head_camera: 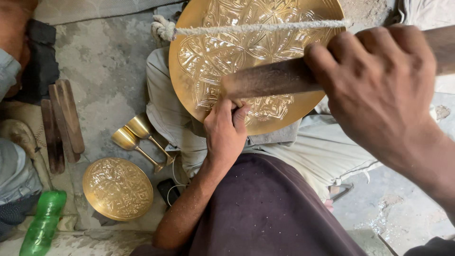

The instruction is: The person sits on the floor with a large engraved brass plate on their lap and hammers a small chisel with a wooden mallet to deepen the floral pattern across the plate's surface. They reposition the chisel repeatedly over different parts of the design, briefly rotate the plate, and continue chiseling, with finished brass plates and goblets on the floor nearby.

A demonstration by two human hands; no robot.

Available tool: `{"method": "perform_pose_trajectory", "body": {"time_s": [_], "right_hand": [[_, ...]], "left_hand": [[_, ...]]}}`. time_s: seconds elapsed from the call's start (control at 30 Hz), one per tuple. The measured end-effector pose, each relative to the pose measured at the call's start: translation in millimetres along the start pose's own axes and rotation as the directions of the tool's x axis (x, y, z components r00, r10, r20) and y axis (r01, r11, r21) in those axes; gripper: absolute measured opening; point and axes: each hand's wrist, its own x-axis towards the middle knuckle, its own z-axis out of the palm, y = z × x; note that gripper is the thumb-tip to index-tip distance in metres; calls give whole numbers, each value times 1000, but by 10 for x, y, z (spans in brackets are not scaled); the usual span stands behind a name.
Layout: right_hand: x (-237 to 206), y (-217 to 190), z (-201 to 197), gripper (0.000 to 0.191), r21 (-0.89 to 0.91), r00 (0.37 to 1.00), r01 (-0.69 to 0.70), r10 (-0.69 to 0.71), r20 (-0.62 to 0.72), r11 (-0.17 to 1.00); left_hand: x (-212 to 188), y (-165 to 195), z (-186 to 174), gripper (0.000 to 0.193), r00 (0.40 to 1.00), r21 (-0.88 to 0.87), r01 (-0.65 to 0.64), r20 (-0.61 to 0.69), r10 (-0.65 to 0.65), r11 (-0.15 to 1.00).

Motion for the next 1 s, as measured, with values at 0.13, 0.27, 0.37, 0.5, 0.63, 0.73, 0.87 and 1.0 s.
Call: {"method": "perform_pose_trajectory", "body": {"time_s": [0.13, 0.27, 0.37, 0.5, 0.63, 0.73, 0.87, 1.0], "right_hand": [[23, -61, 10, 25, 217, 997, -71, 78, -25, 974], [-49, -86, 44, 16, -208, 997, 73, -79, -25, 975], [-137, -100, 50, 12, -228, 993, 101, -112, -37, 969], [-182, -144, -23, 21, -169, 990, 101, -116, -80, 980], [-120, -217, -146, 18, -180, 987, 126, -141, -71, 975], [-83, -250, -215, 17, -344, 975, 153, -198, -102, 927], [-81, -239, -240, 24, -34, 985, 126, -129, -113, 991], [-46, -226, -217, 31, 142, 988, 92, -72, -135, 986]], "left_hand": [[-38, -13, -5, 22, 1000, -9, -8, -1, 8, 1000], [-89, -12, -1, 22, 1000, -2, 2, -3, -2, 1000], [-140, -22, -6, 21, 1000, -10, 24, -1, -24, 1000], [-207, -65, 5, 22, 996, -49, 90, 11, -90, 995], [-289, -145, 39, 22, 999, 50, 54, -11, -54, 997], [-350, -218, 67, 22, 997, 45, 74, -20, -73, 996], [-408, -283, 100, 25, 995, 209, 71, 57, -85, 975], [-416, -285, 88, 24, 997, 48, 80, 4, -80, 996]]}}
